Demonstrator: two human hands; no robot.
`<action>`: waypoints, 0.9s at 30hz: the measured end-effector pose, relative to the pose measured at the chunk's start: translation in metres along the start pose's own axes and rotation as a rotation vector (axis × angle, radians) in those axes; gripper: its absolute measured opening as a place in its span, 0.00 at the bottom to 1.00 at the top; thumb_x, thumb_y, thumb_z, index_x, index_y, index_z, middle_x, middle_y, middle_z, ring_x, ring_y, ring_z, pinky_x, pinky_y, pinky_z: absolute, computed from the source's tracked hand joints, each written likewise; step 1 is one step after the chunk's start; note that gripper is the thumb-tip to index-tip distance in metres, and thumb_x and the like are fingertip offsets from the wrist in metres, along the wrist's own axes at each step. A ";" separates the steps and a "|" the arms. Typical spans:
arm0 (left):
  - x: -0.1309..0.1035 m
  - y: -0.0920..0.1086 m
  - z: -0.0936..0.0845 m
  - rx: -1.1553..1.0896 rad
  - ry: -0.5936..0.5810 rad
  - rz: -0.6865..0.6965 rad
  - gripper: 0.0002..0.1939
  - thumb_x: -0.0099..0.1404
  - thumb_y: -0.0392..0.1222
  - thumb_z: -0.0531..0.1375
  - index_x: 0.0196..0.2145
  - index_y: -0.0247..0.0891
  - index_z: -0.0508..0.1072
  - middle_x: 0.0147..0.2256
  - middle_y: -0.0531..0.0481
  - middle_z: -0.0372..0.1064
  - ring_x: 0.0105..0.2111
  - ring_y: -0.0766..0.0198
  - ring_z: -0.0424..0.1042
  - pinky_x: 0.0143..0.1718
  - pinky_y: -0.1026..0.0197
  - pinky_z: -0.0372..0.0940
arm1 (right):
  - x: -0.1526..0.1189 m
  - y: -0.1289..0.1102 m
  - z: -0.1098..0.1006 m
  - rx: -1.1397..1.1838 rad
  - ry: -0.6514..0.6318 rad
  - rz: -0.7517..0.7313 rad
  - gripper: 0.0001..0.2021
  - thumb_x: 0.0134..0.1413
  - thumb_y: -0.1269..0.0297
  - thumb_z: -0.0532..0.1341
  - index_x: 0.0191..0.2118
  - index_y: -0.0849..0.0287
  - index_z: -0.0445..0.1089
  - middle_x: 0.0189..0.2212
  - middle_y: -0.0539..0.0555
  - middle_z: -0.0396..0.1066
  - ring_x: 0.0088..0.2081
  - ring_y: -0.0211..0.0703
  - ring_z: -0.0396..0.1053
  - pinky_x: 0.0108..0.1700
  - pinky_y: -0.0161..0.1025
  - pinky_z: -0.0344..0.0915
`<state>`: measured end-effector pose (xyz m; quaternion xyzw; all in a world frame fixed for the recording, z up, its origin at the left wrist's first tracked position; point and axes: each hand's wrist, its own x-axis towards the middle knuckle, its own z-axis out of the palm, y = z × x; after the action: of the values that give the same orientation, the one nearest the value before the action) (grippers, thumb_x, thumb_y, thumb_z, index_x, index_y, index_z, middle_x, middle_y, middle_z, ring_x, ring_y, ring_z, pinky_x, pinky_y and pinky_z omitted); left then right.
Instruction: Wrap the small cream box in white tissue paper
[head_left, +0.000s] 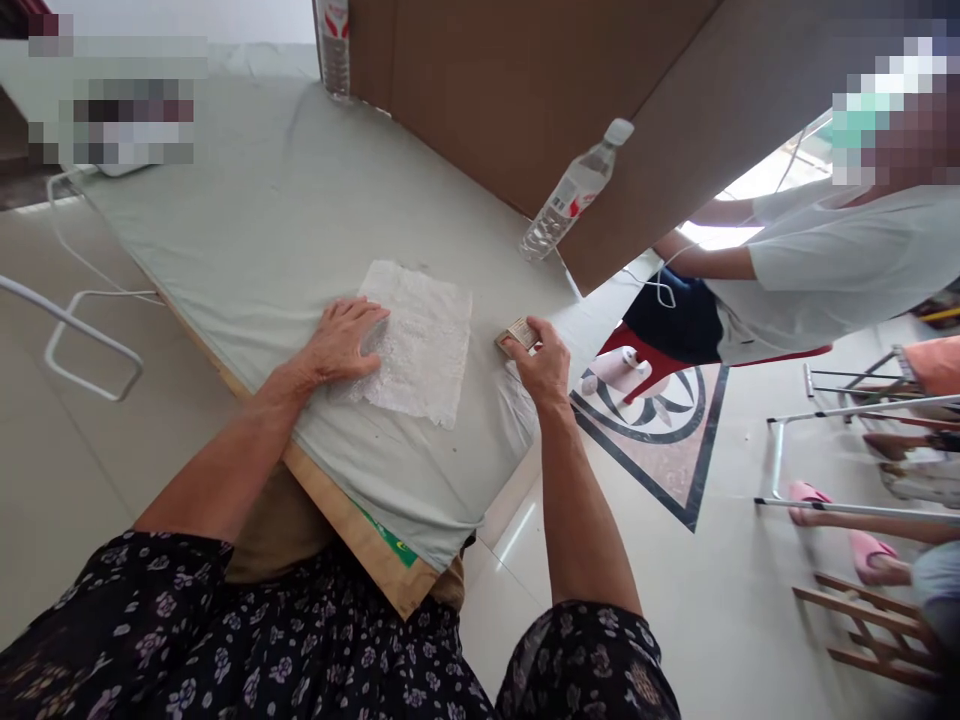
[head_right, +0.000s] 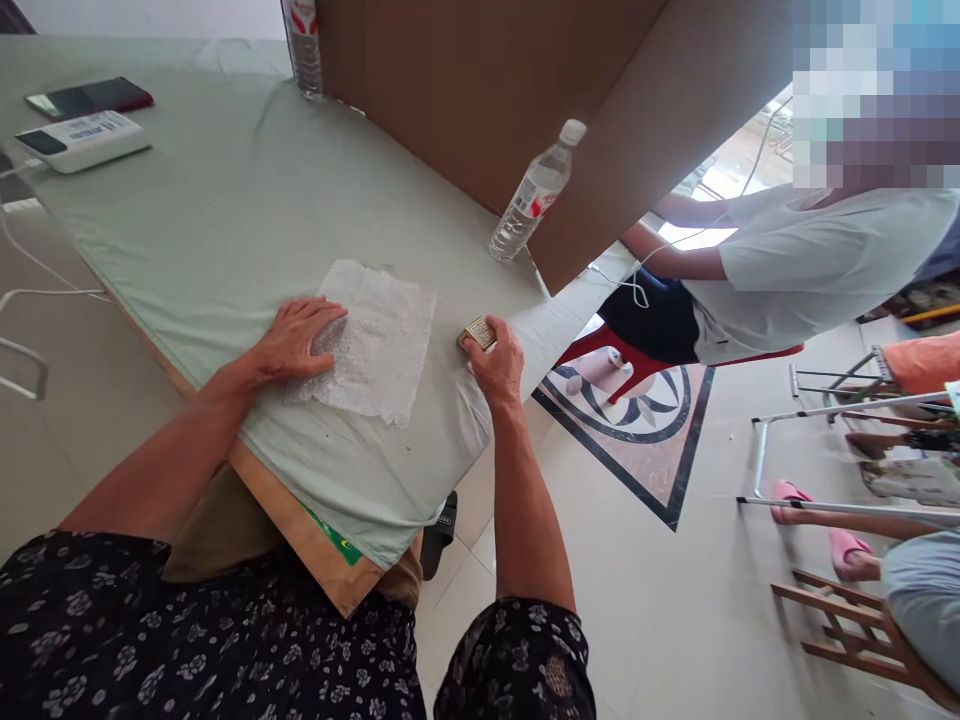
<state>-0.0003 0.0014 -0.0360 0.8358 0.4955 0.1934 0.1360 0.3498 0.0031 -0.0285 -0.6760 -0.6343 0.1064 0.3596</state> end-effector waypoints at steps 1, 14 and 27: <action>0.000 0.000 0.000 0.001 -0.004 0.001 0.39 0.55 0.45 0.57 0.66 0.40 0.67 0.66 0.39 0.66 0.69 0.40 0.59 0.71 0.38 0.49 | -0.004 -0.007 0.000 0.035 -0.002 -0.023 0.24 0.52 0.55 0.66 0.54 0.58 0.73 0.51 0.62 0.78 0.50 0.53 0.74 0.53 0.55 0.71; 0.001 0.004 -0.001 -0.008 -0.020 -0.018 0.39 0.55 0.46 0.57 0.66 0.41 0.65 0.66 0.40 0.65 0.69 0.39 0.58 0.71 0.37 0.47 | -0.038 -0.094 0.073 0.222 -0.391 -0.428 0.28 0.60 0.63 0.65 0.65 0.56 0.67 0.62 0.60 0.73 0.61 0.50 0.71 0.64 0.48 0.68; 0.001 0.003 0.000 -0.009 -0.029 -0.026 0.39 0.55 0.45 0.58 0.65 0.42 0.65 0.67 0.40 0.64 0.70 0.39 0.58 0.72 0.37 0.47 | -0.045 -0.088 0.080 0.183 -0.361 -0.363 0.28 0.62 0.62 0.64 0.67 0.55 0.66 0.64 0.58 0.72 0.64 0.48 0.71 0.66 0.47 0.66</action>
<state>0.0025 0.0012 -0.0351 0.8314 0.5034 0.1818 0.1495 0.2253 -0.0164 -0.0452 -0.4861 -0.7866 0.2159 0.3137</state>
